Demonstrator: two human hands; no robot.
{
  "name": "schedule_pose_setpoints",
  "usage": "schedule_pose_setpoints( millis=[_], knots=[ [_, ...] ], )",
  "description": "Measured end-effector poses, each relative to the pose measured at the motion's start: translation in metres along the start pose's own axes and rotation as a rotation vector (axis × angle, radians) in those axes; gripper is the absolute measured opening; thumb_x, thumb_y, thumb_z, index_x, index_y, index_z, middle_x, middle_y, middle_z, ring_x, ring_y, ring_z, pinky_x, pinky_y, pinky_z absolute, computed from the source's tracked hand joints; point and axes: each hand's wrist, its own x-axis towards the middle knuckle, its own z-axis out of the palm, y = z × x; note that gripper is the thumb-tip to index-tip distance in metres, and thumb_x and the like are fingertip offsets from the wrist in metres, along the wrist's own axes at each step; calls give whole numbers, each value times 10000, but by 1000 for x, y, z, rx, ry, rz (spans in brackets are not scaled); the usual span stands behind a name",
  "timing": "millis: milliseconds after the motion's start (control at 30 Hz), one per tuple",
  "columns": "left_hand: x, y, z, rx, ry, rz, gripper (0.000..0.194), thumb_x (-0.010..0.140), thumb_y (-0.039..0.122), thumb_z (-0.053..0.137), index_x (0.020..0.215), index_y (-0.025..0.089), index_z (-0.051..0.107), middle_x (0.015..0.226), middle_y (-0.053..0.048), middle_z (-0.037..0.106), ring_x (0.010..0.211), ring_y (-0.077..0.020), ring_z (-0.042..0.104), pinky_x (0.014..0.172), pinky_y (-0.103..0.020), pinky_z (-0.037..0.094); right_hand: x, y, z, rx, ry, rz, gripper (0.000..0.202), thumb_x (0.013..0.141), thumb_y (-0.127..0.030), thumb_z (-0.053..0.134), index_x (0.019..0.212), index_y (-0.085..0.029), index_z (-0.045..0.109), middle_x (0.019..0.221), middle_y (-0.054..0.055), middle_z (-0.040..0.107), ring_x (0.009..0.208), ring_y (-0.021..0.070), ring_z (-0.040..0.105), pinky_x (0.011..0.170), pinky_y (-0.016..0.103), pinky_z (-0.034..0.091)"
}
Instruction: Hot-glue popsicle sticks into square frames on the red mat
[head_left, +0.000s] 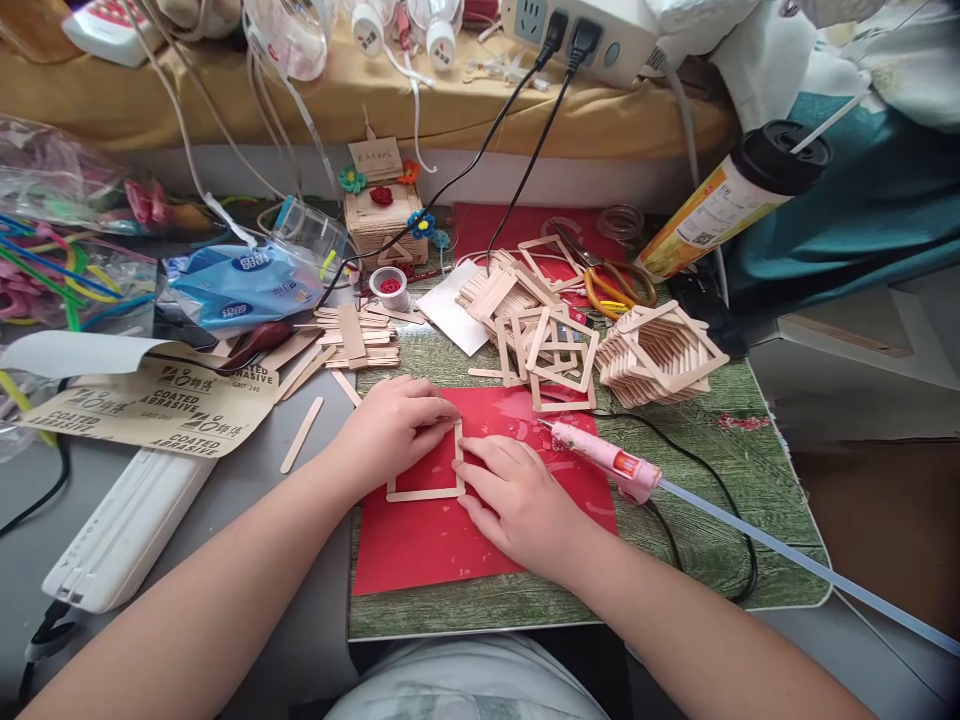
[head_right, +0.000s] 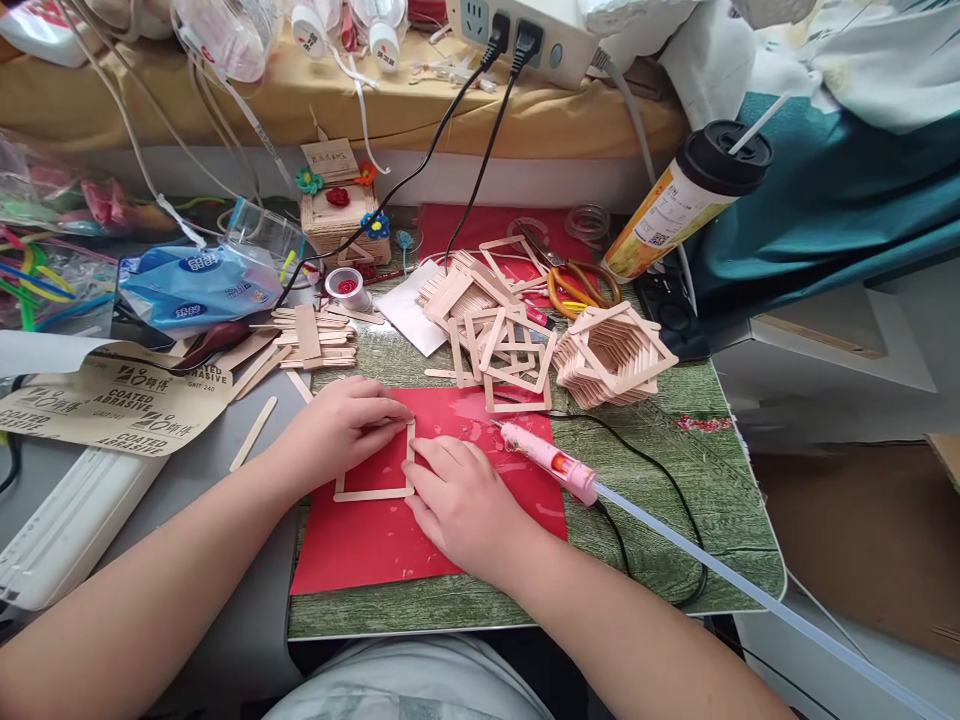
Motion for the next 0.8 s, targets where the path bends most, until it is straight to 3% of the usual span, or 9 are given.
schedule_pose_setpoints(
  millis=[233,400,467,600,800],
  knots=[
    [-1,4,-1,18,-1,-43,216,1047,328,593,1120,241,776,979,-55,744,910,-215,649,849,-365,477,1,1,-2,-5,1,-15,302,1031,-228,627,1313,-161,714,1394,174,689,1271,332,622,1068,532,557],
    [-12,-1,-14,-23,90,3,236,1057,311,563,1188,194,720,1090,-95,746,1006,-228,672,880,-361,521,1,3,-3,7,-22,-18,324,1024,-261,659,1334,-177,708,1403,172,686,1273,331,623,1064,529,558],
    [-18,-3,-22,-7,42,46,248,1045,341,600,1220,209,715,1181,-106,739,1084,-245,672,941,-376,528,1,3,-3,4,-21,-18,315,1032,-283,661,1323,-173,715,1401,173,689,1264,331,627,1066,531,554],
    [-31,-1,-41,88,-178,108,512,957,449,739,1422,259,641,1382,-123,680,1215,-305,650,1016,-425,518,-1,4,0,2,-15,-14,304,1042,-294,652,1316,-180,721,1412,168,684,1276,326,621,1087,529,539],
    [-50,6,-71,168,-252,-42,518,873,544,804,1286,249,697,1227,-96,723,1044,-284,694,884,-386,521,-1,6,2,-2,-27,-19,294,1044,-291,647,1309,-182,716,1397,162,690,1263,327,622,1084,532,535]
  ],
)
